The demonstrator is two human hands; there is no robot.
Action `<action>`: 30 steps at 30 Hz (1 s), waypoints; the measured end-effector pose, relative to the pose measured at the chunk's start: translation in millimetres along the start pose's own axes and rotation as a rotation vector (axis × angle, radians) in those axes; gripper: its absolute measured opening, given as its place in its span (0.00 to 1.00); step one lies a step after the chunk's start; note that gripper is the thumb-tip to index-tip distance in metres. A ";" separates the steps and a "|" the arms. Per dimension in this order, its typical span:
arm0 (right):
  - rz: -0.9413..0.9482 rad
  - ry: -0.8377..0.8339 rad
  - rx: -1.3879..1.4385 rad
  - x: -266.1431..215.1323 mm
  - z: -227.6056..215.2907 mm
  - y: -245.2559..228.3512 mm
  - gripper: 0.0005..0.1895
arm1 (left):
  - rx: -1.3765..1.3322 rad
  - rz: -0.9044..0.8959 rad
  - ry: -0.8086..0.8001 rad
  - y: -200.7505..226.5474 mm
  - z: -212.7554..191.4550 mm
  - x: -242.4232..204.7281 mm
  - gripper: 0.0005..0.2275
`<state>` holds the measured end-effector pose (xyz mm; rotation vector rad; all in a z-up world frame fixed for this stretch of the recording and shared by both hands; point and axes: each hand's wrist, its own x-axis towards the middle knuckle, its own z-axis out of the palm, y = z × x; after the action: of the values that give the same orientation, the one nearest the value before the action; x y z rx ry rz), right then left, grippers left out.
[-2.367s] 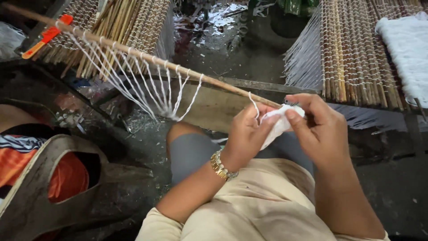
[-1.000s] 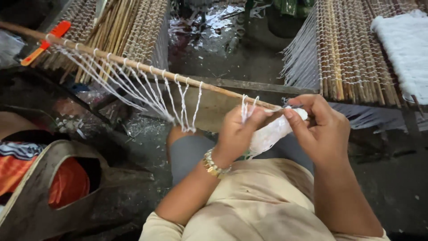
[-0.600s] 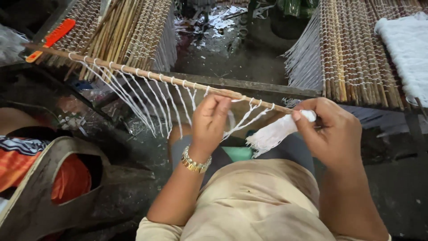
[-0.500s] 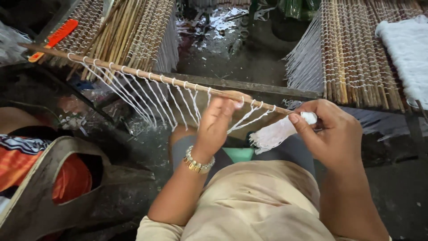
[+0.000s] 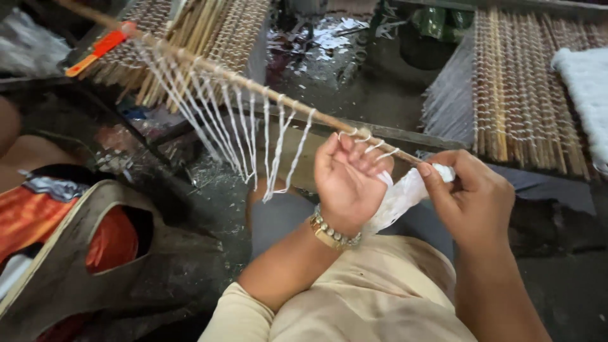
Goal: Looping and arranging white threads onto a wooden stick to prepare for weaving
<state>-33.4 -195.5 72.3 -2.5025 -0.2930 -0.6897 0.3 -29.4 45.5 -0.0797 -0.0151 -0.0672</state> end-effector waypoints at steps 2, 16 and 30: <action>-0.036 0.001 -0.020 -0.9 1.3 7.8 0.08 | -0.053 0.032 -0.022 6.0 2.1 2.1 0.10; -0.191 0.105 -0.199 23.0 -23.4 51.8 0.09 | 0.298 0.030 -0.259 39.0 -99.2 25.9 0.20; 0.007 -0.111 0.034 44.1 -46.0 -10.6 0.10 | 0.754 -0.223 0.040 14.0 -116.6 -22.6 0.05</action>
<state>-18.7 -208.4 133.9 -2.5127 -0.3330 -0.5399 -19.8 -23.3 -72.2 0.6779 -0.0081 -0.2815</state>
